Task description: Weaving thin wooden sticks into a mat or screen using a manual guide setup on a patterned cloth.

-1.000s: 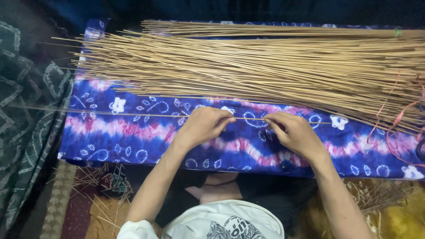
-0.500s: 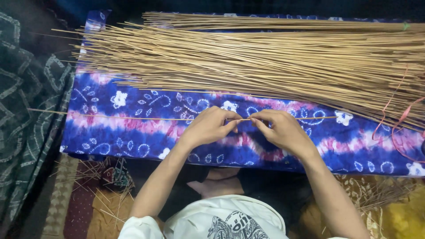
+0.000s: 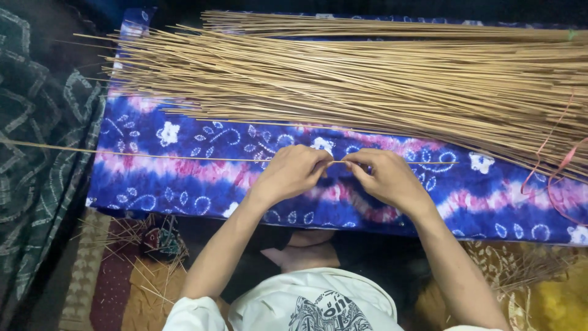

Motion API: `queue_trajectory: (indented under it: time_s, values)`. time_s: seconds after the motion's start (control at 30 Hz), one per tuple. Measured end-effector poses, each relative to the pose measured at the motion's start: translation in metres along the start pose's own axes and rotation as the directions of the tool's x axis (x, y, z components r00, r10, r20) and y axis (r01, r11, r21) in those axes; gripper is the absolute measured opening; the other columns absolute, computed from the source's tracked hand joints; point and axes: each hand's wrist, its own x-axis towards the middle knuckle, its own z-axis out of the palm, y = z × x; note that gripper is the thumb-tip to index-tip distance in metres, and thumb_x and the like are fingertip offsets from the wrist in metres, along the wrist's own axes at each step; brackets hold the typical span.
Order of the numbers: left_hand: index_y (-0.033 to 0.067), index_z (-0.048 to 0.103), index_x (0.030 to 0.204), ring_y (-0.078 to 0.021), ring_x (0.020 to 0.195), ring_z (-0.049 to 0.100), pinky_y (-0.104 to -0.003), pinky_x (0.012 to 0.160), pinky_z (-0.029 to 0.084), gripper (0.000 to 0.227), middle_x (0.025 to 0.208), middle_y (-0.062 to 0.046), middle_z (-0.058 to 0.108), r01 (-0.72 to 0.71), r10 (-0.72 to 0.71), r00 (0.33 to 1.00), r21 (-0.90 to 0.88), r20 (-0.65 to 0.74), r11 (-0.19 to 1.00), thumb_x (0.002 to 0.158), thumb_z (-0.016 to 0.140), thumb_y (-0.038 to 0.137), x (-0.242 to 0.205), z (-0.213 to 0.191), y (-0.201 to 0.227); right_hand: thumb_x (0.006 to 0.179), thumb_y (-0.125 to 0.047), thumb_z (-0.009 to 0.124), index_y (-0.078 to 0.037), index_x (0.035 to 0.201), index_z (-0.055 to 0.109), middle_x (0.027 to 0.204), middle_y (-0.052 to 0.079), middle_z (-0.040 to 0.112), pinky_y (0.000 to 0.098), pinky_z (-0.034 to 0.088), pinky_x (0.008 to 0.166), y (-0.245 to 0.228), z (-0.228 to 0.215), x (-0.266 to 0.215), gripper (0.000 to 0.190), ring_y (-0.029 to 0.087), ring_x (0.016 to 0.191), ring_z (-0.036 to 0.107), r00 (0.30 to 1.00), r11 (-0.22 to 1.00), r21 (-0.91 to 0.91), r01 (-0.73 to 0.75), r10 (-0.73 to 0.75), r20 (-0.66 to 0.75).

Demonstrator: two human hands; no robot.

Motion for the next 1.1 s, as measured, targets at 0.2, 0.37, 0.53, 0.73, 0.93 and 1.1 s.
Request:
queue_trajectory:
  time_s: [0.2, 0.37, 0.53, 0.73, 0.93, 1.1]
  values:
    - [0.0126, 0.074, 0.098, -0.0392, 0.086, 0.074, -0.052, 0.075, 0.057, 0.019, 0.082, -0.01, 0.078, -0.063, 0.065, 0.997, 0.042, -0.041, 0.997, 0.095, 0.056, 0.018, -0.001, -0.002, -0.001, 0.095, -0.018, 0.064, -0.019, 0.109, 0.079, 0.088, 0.007, 0.078, 0.0427, 0.056, 0.076, -0.009, -0.004, 0.002, 0.021, 0.03, 0.084, 0.074, 1.0, 1.0, 0.012, 0.022, -0.022, 0.011]
    - [0.0127, 0.073, 0.098, -0.038, 0.088, 0.073, -0.052, 0.075, 0.057, 0.018, 0.08, -0.009, 0.078, -0.058, 0.06, 0.996, 0.038, -0.06, 0.998, 0.096, 0.056, 0.019, -0.004, -0.007, -0.008, 0.094, -0.017, 0.063, -0.018, 0.108, 0.079, 0.088, 0.008, 0.078, 0.0431, 0.057, 0.077, -0.005, -0.008, 0.004, 0.021, 0.031, 0.085, 0.074, 1.0, 0.999, 0.03, 0.02, -0.021, 0.016]
    - [0.0159, 0.072, 0.098, -0.036, 0.088, 0.073, -0.05, 0.075, 0.058, 0.017, 0.081, -0.01, 0.076, -0.054, 0.063, 0.995, 0.122, -0.071, 0.991, 0.096, 0.056, 0.021, 0.002, 0.006, -0.019, 0.095, -0.019, 0.063, -0.018, 0.107, 0.079, 0.088, 0.008, 0.078, 0.0441, 0.056, 0.075, -0.008, -0.003, 0.01, 0.02, 0.031, 0.084, 0.074, 0.999, 0.998, -0.034, 0.049, -0.049, 0.012]
    - [0.0139, 0.071, 0.096, -0.0396, 0.086, 0.072, -0.05, 0.073, 0.057, 0.017, 0.078, -0.015, 0.071, -0.032, 0.037, 0.997, 0.089, -0.062, 0.996, 0.096, 0.055, 0.02, 0.001, 0.008, -0.017, 0.095, -0.023, 0.064, -0.019, 0.106, 0.08, 0.091, 0.008, 0.079, 0.0432, 0.056, 0.077, -0.008, 0.0, 0.008, 0.02, 0.031, 0.086, 0.074, 1.0, 0.999, -0.04, 0.01, -0.01, -0.003]
    - [0.0129, 0.071, 0.101, -0.0413, 0.086, 0.072, -0.05, 0.074, 0.057, 0.015, 0.079, -0.017, 0.069, -0.037, 0.042, 0.997, 0.076, -0.063, 0.996, 0.096, 0.058, 0.018, 0.002, 0.012, -0.015, 0.096, -0.023, 0.065, -0.017, 0.104, 0.081, 0.09, 0.009, 0.079, 0.0428, 0.058, 0.08, -0.006, -0.002, 0.009, 0.019, 0.031, 0.087, 0.075, 1.0, 1.0, 0.016, 0.016, -0.016, -0.001]
    - [0.0094, 0.071, 0.104, -0.0469, 0.086, 0.071, -0.057, 0.075, 0.055, 0.018, 0.08, -0.024, 0.071, -0.021, 0.02, 0.998, -0.022, -0.066, 1.0, 0.099, 0.056, 0.019, -0.008, -0.016, -0.011, 0.096, -0.024, 0.063, -0.019, 0.106, 0.081, 0.091, 0.009, 0.08, 0.0464, 0.057, 0.078, -0.007, -0.024, 0.009, 0.021, 0.034, 0.086, 0.074, 0.998, 0.999, -0.01, -0.049, 0.049, 0.031]
